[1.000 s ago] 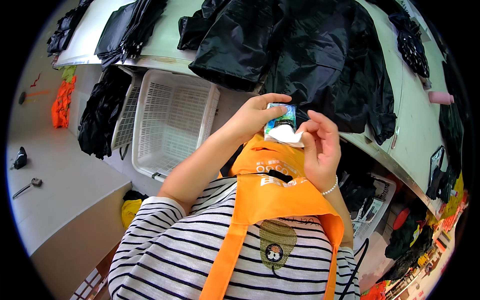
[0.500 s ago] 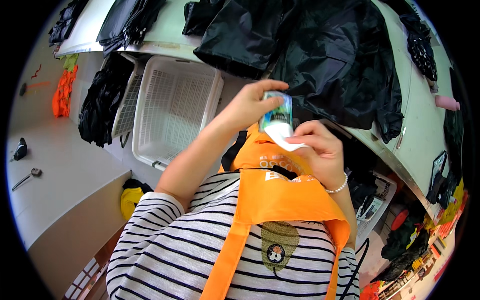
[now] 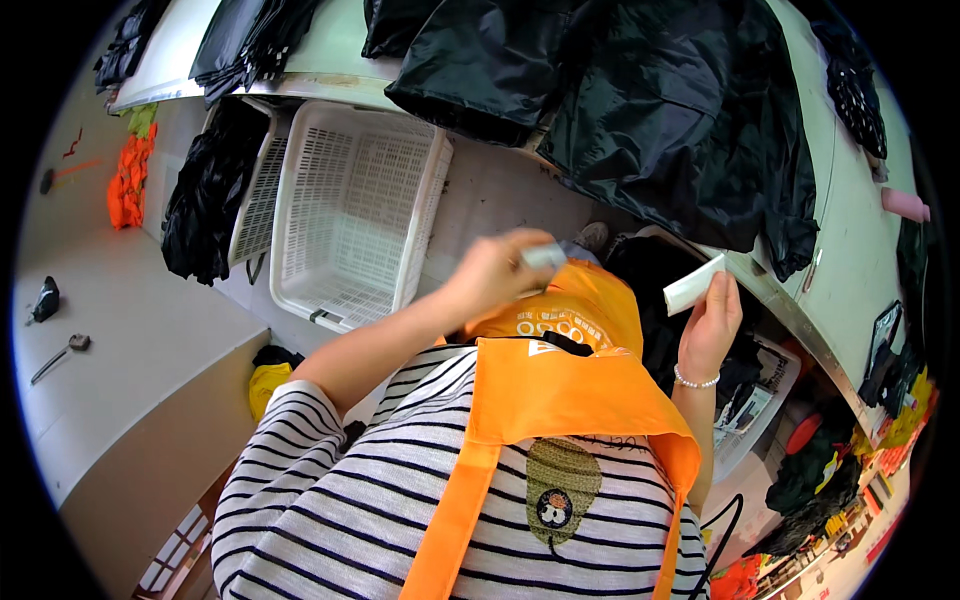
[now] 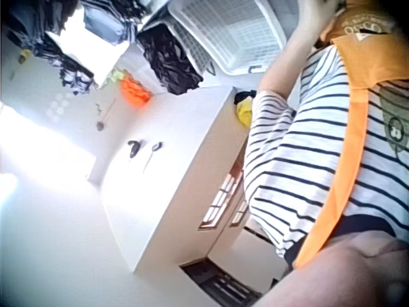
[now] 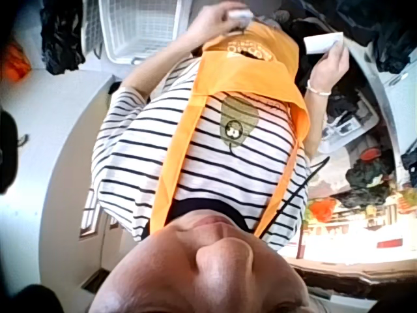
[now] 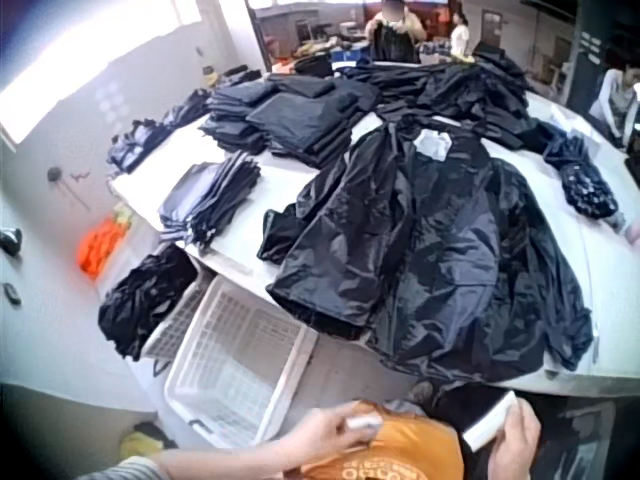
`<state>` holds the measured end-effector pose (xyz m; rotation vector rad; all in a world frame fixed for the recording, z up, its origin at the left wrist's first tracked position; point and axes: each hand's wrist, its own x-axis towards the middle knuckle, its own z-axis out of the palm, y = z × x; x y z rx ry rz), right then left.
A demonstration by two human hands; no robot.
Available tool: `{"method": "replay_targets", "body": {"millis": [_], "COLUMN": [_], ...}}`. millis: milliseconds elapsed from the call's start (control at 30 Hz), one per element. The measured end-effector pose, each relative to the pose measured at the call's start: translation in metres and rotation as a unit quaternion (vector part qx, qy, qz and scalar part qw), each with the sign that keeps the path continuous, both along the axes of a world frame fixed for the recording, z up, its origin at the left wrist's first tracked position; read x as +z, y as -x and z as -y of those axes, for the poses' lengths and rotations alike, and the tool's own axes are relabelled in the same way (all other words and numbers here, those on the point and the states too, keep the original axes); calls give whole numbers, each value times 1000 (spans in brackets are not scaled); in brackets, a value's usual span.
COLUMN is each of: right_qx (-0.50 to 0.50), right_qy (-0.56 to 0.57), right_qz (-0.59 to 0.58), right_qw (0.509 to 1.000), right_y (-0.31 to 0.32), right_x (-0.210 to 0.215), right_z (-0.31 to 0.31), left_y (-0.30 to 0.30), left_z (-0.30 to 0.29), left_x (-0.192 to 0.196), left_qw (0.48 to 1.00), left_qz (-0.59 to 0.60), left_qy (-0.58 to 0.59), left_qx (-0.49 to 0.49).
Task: The person lays a black jacket on a table and uses scissors to trim loose threads and excess fabric from the seams and edges. The person then uses a small white object to wipe the surface of the jacket and continues trimming other areas.
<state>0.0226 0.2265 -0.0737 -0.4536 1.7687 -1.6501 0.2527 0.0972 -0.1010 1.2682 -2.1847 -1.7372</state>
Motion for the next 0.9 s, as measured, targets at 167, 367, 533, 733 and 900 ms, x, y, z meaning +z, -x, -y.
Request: {"method": "replay_targets", "body": {"millis": [167,367,533,733,900], "right_qx": [260,354,385,313,269], "right_qy": [-5,69,35,51,36], "right_qz": [-50,-281,-109,41,202], "right_qw": [964,889,916,947,941], "right_y": [-21,-39,-37,-35,-9], "right_x": [13,24,23,22,10], "right_z": [11,31,24,27,15], "left_y": [5,28,39,54,67], "left_z": [52,51,44,26,17], "left_x": [9,20,21,32,24], "left_qw": [874,830,851,934,952], "left_qz": [-196,-270,-287,-229,-186], "left_qy": [-347,-399,-376,-245,-244], "left_qx": [277,281,228,128,17]}}
